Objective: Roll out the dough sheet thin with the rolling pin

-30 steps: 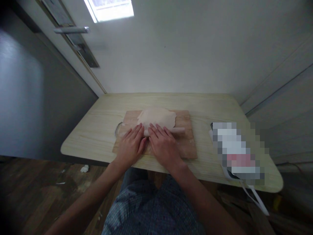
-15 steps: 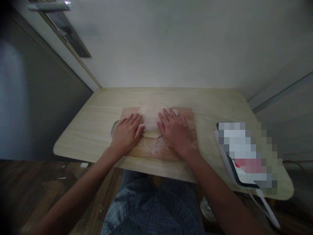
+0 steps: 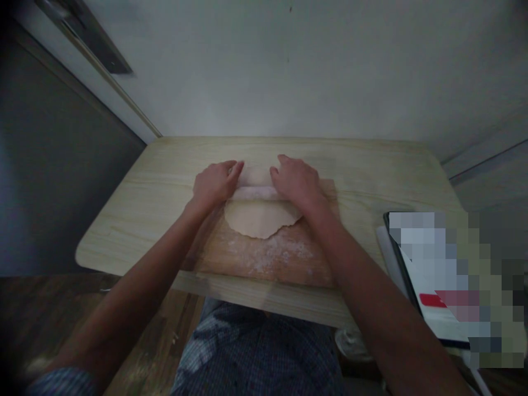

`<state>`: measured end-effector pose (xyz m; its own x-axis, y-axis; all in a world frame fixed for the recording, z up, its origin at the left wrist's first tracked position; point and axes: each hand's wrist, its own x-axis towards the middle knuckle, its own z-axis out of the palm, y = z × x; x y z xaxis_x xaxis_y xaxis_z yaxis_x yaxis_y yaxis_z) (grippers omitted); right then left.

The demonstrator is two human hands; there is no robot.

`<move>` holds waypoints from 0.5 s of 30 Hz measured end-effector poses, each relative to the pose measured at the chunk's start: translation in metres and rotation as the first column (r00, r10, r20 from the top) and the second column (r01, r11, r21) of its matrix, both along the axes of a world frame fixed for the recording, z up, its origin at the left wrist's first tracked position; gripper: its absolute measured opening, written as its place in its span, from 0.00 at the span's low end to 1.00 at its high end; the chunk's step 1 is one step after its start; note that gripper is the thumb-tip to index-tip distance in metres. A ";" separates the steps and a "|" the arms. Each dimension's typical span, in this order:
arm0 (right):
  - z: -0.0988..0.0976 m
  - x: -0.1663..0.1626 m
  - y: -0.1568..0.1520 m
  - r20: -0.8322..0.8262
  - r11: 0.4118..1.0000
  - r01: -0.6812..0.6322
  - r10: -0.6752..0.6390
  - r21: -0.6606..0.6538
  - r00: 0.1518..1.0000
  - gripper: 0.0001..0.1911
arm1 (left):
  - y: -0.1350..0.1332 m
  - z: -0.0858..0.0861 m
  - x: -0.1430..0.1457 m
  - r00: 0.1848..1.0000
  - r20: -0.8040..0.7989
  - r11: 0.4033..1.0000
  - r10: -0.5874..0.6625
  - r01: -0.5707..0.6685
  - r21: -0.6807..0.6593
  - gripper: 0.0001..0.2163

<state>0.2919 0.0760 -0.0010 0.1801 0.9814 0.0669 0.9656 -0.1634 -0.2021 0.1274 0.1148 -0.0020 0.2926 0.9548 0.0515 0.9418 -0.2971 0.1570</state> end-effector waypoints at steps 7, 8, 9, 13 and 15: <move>-0.005 0.004 0.019 -0.003 0.997 -0.041 0.041 0.069 0.999 0.22 | 0.023 -0.004 0.005 0.999 0.034 1.000 0.008 -0.009 0.030 0.26; -0.005 0.004 0.019 0.001 0.996 -0.045 0.045 0.073 0.999 0.22 | 0.024 -0.005 0.005 0.999 0.036 0.999 0.010 -0.011 0.040 0.25; -0.005 0.003 0.020 0.005 0.996 -0.047 0.046 0.075 0.999 0.22 | 0.024 -0.005 0.005 0.999 0.036 0.999 0.011 -0.012 0.040 0.25; -0.003 0.001 0.016 0.025 0.998 -0.012 0.010 0.060 1.000 0.20 | 0.023 -0.006 0.005 0.999 0.030 0.999 0.029 -0.030 0.020 0.25; -0.001 0.000 0.012 0.030 0.999 0.007 -0.008 0.038 1.000 0.19 | 0.021 -0.007 0.005 0.999 0.026 0.999 0.042 -0.042 0.015 0.24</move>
<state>0.2917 0.0880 -0.0019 0.1845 0.9768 0.1091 0.9701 -0.1633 -0.1794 0.1323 0.1360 -0.0087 0.2507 0.9653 0.0734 0.9492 -0.2600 0.1772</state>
